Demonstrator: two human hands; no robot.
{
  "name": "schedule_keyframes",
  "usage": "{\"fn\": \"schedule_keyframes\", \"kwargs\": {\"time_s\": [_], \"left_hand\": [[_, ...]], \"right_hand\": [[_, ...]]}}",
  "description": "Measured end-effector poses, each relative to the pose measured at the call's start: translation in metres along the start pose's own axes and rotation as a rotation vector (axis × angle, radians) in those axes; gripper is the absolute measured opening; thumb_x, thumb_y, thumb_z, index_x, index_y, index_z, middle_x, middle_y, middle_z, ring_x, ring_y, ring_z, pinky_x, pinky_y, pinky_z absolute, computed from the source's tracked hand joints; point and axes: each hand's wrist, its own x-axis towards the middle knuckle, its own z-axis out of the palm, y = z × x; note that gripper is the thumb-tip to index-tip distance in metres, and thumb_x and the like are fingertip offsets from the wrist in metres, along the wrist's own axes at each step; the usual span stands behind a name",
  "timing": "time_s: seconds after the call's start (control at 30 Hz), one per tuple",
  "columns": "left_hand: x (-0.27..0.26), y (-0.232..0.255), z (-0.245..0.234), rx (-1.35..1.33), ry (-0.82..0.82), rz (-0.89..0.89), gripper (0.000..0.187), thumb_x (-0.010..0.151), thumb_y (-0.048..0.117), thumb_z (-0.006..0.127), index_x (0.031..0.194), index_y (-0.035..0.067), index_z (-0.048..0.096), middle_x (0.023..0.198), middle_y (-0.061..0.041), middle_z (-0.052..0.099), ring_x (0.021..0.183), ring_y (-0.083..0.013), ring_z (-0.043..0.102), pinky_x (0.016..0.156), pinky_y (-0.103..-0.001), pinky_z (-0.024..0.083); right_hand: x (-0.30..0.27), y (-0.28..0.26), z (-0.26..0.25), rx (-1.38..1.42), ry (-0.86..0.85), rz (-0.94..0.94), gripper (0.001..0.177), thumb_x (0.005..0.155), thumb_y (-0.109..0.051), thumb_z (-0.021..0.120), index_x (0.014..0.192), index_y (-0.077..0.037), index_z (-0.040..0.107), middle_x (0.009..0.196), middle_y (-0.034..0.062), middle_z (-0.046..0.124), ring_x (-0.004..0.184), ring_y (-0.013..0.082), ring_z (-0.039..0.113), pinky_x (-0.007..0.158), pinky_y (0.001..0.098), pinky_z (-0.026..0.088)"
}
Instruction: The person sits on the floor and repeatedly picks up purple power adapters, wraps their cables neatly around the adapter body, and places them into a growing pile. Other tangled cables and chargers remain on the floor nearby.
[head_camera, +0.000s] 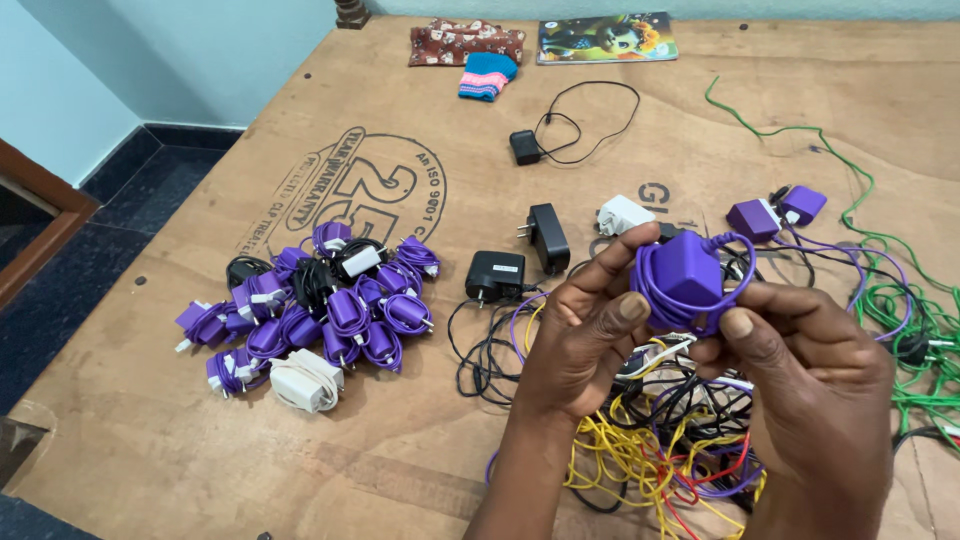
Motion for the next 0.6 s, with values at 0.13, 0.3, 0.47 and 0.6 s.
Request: {"fn": "schedule_keyframes", "kwargs": {"time_s": [0.13,0.3,0.47,0.6], "left_hand": [[0.001,0.002,0.002,-0.003,0.010,-0.010,0.069,0.096,0.013,0.080,0.157,-0.001,0.048,0.139,-0.012,0.065,0.125,-0.0181,0.063,0.111,-0.036,0.050],[0.003,0.001,0.003,0.102,0.004,0.028,0.068,0.096,0.012,0.079,0.156,-0.004,0.049,0.138,-0.012,0.066,0.127,-0.0173,0.063,0.114,-0.036,0.050],[0.001,0.003,0.002,0.134,0.006,0.023,0.068,0.096,0.011,0.079,0.156,-0.004,0.049,0.138,-0.014,0.066,0.127,-0.0178,0.063,0.115,-0.036,0.049],[0.000,0.006,-0.001,0.103,-0.018,-0.031,0.068,0.098,0.011,0.078,0.158,-0.003,0.049,0.134,-0.013,0.065,0.124,-0.0189,0.064,0.112,-0.037,0.051]], "right_hand": [[0.000,-0.009,0.008,0.008,0.014,-0.014,0.021,0.101,0.005,0.066,0.121,0.011,0.065,0.102,0.0180,0.072,0.083,0.0223,0.072,0.074,0.0354,0.062],[0.002,-0.023,0.022,-0.012,0.033,-0.071,0.032,0.095,0.004,0.066,0.126,0.003,0.060,0.100,0.0143,0.072,0.080,0.0179,0.072,0.073,0.0307,0.062],[-0.003,-0.025,0.023,-0.201,-0.004,-0.113,0.043,0.097,0.010,0.064,0.139,0.007,0.059,0.102,0.0170,0.070,0.088,0.0190,0.071,0.080,0.0293,0.060],[-0.007,-0.024,0.013,-0.294,-0.002,-0.117,0.035,0.098,0.013,0.064,0.133,0.013,0.062,0.102,0.0188,0.071,0.090,0.0204,0.072,0.083,0.0294,0.060]]}}
